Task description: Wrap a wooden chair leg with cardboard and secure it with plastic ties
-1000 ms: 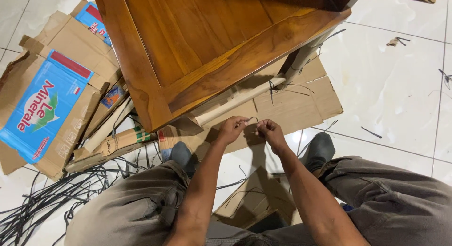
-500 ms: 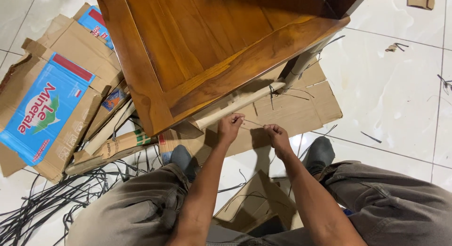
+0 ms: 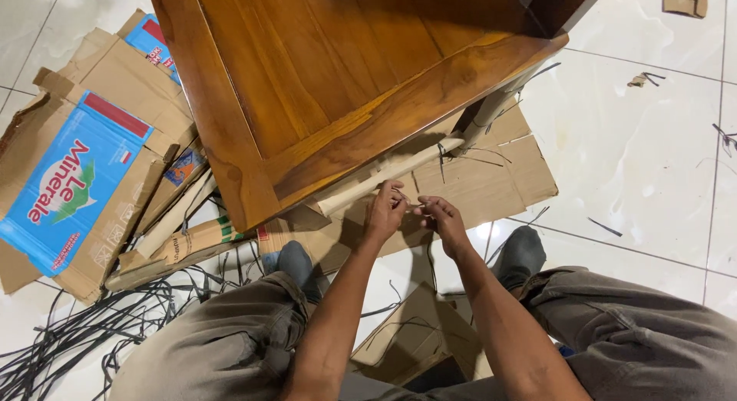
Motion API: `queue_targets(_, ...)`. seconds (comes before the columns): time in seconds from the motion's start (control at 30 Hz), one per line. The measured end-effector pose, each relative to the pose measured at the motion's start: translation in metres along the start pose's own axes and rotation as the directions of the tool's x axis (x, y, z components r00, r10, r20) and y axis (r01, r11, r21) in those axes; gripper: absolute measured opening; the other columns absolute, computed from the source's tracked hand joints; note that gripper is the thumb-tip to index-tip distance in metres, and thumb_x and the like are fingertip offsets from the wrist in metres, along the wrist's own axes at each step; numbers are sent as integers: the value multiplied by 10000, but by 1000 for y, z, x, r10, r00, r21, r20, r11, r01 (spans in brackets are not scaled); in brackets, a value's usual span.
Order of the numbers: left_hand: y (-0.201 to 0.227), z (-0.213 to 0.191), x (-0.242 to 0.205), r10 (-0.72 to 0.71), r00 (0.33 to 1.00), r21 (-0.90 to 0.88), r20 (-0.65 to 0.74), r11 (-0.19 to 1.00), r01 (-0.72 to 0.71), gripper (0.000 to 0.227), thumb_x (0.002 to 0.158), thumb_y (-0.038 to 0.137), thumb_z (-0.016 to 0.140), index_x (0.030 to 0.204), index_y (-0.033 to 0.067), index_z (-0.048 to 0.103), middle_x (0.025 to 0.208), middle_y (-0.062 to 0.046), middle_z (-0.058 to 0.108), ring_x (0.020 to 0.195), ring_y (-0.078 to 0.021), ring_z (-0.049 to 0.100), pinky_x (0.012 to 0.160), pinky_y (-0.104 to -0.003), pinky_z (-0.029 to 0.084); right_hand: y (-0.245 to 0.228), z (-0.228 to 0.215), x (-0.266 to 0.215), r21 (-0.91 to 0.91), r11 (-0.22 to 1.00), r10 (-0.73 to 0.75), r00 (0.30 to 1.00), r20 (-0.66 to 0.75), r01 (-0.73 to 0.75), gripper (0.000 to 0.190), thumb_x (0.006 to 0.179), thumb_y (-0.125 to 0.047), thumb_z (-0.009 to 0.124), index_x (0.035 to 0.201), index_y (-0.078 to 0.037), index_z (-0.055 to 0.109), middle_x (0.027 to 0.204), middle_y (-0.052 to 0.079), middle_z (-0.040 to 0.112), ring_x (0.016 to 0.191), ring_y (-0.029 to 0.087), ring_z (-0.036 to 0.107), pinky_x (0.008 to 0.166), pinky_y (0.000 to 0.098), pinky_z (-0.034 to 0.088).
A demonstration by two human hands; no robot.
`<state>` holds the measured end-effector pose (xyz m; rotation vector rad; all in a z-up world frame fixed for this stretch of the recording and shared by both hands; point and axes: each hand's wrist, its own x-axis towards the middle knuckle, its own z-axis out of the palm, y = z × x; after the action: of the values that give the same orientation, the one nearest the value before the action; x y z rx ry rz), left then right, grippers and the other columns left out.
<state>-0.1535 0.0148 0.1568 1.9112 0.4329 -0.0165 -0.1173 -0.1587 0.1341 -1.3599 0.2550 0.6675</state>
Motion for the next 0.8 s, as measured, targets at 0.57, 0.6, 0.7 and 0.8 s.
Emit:
queue_targets(0.57,8,-3,3,88,988,261,129,958,-120,403,942,236,634,1316,242,485,1038,-42,757,1057,-340,715,955,-539,553,4,13,7,-241,947,-210,977,34,212,220,1012,-253,657,1101,-65,729,779,54,606,725,155,586,641,299,499)
queue_targets(0.6,10,-5,3,104,990,258,91,958,-124,423,934,239,641,1328,248,486,1033,-36,759,1045,-325,722,943,-533,561,5,11,9,-226,953,-204,979,19,203,222,1011,-283,669,1050,-68,706,742,28,548,658,137,539,567,281,459)
queue_targets(0.7,14,-8,7,162,987,249,14,955,-160,449,904,205,668,1320,236,504,986,-27,768,988,-296,737,900,-507,580,9,9,8,-191,963,-192,981,-2,188,237,991,-298,714,958,-66,682,709,-12,473,612,107,469,501,252,374)
queue_targets(0.8,12,-2,21,186,977,152,-101,974,-169,451,873,178,693,1296,193,536,940,-60,769,940,-304,744,868,-499,586,4,8,1,-122,983,-141,990,-25,137,211,958,-250,750,910,-58,677,679,-33,447,547,97,449,418,232,379)
